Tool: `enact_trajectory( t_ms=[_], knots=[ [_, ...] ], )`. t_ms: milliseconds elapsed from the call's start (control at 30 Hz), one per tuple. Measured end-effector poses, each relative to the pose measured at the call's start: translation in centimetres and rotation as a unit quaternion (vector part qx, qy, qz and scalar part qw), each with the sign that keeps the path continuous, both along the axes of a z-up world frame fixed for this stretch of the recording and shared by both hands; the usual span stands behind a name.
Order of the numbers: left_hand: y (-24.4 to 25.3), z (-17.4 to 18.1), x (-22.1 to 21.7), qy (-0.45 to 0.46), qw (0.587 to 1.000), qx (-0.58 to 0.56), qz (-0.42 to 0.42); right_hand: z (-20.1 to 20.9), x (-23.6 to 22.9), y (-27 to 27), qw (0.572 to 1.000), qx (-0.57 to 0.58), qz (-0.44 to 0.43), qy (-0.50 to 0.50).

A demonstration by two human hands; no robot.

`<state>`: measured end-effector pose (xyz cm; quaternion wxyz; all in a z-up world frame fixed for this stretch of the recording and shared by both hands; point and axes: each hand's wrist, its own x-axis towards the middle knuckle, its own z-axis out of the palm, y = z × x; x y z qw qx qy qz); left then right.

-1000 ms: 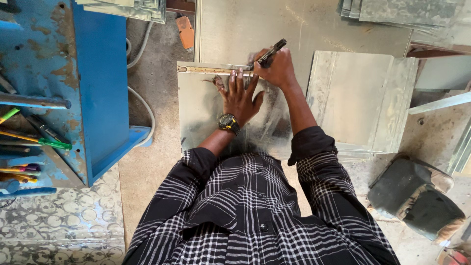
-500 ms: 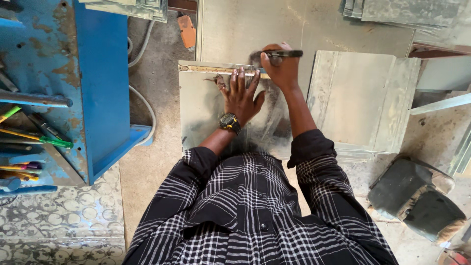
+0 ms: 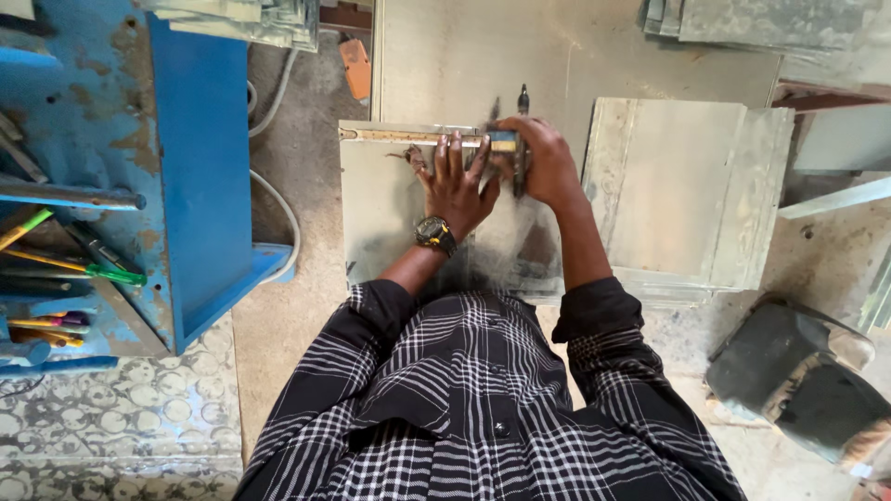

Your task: The person measures and marks lines on rectangular metal sheets using a metal ruler and a black marker. They repeatedly pick up a sheet, align the ruler, draw a line, and place the sheet back into a stack. The process is repeated for multiple sheets in a workshop environment.

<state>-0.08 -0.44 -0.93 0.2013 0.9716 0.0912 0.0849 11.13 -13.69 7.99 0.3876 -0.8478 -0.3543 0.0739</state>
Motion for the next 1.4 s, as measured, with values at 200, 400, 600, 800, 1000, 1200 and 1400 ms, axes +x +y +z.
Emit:
enact_trajectory(
  t_ms=[200, 400, 600, 800, 1000, 1200, 1400],
  knots=[
    [0.0, 0.3, 0.0, -0.018, 1.0, -0.006, 0.006, -2.6, -0.2, -0.3, 1.0, -0.002, -0.017, 0.006],
    [-0.7, 1.9, -3.0, -0.01, 1.0, 0.003, 0.003, -2.4, -3.3, -1.6, 0.998, 0.047, -0.022, -0.028],
    [-2.6, 3.4, -11.1, 0.009, 0.999, -0.029, -0.009, -1.6, -10.6, -3.9, 0.999, 0.041, -0.001, -0.014],
    [-6.2, 3.7, -17.8, 0.039, 0.999, 0.002, 0.018, -1.7, -16.6, -6.8, 0.999, 0.025, 0.035, 0.029],
    [-8.9, 3.4, -21.1, 0.061, 0.996, -0.024, 0.058, -1.9, -18.7, -8.1, 0.995, 0.036, 0.092, 0.031],
    [-8.8, 2.7, -22.1, 0.056, 0.995, -0.028, 0.081, -2.6, -20.1, -7.9, 0.996, 0.022, 0.087, 0.015],
    [-8.0, 2.1, -22.3, 0.04, 0.998, -0.003, 0.05, -2.1, -20.5, -7.4, 0.996, 0.013, 0.082, 0.01]
  ],
)
